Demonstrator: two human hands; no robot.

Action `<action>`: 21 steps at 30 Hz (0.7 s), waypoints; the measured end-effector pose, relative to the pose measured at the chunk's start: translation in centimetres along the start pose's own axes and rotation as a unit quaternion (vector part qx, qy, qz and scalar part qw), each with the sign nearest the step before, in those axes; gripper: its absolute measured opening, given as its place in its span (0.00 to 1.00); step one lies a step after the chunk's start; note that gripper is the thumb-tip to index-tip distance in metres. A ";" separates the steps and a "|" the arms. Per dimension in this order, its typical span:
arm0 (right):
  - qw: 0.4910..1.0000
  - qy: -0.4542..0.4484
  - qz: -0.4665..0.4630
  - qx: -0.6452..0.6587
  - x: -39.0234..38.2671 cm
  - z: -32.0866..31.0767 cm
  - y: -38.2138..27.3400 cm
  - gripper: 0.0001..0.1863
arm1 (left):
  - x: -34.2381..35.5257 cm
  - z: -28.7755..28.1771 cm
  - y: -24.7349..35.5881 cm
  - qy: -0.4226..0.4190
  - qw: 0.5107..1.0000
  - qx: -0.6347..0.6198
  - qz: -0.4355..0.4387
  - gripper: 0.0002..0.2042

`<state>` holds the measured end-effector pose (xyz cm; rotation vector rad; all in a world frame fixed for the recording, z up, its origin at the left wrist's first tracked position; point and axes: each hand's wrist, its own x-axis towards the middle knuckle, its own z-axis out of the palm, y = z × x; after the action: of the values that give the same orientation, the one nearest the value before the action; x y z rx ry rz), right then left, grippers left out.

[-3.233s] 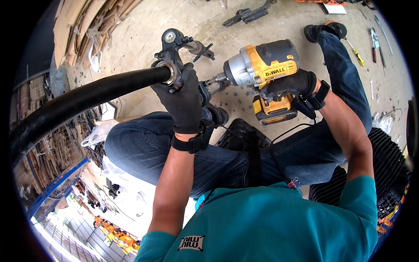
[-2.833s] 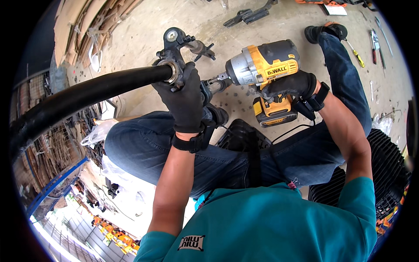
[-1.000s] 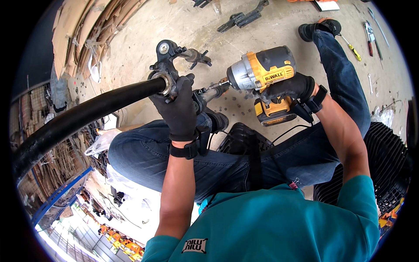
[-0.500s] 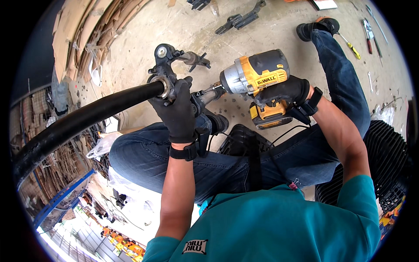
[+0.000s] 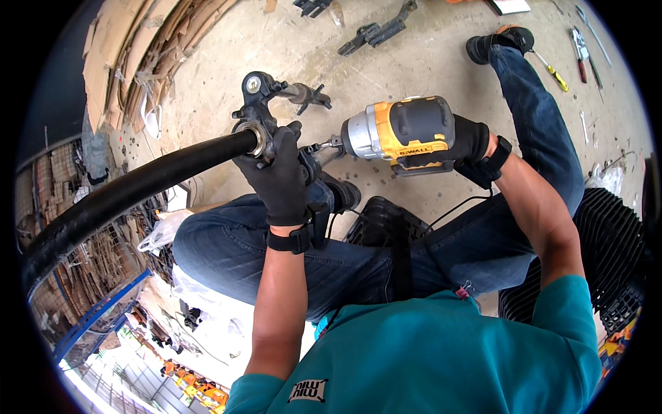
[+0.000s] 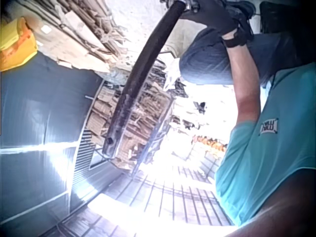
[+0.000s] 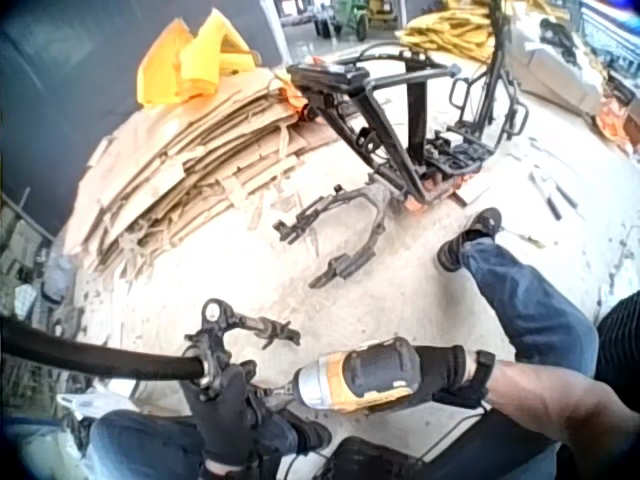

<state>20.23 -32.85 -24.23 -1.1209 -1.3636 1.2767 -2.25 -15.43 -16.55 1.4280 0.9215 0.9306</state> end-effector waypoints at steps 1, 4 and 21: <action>0.991 0.002 -0.084 -0.106 0.2 -0.2 0.2 0.28 | 0.0 0.1 0.0 0.001 1.000 -0.001 -0.001 0.22; 0.987 0.004 -0.118 -0.110 0.6 -0.1 0.0 0.27 | 0.0 -0.2 -0.5 0.002 1.000 0.012 0.004 0.21; 0.930 0.088 0.238 0.266 2.0 1.7 -4.0 0.15 | 1.9 -11.3 -8.6 -0.235 0.867 0.352 0.264 0.24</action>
<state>18.17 -31.36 -20.16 -1.1689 -0.5587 1.7124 -12.26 -8.98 -24.56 2.4918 0.5014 0.5733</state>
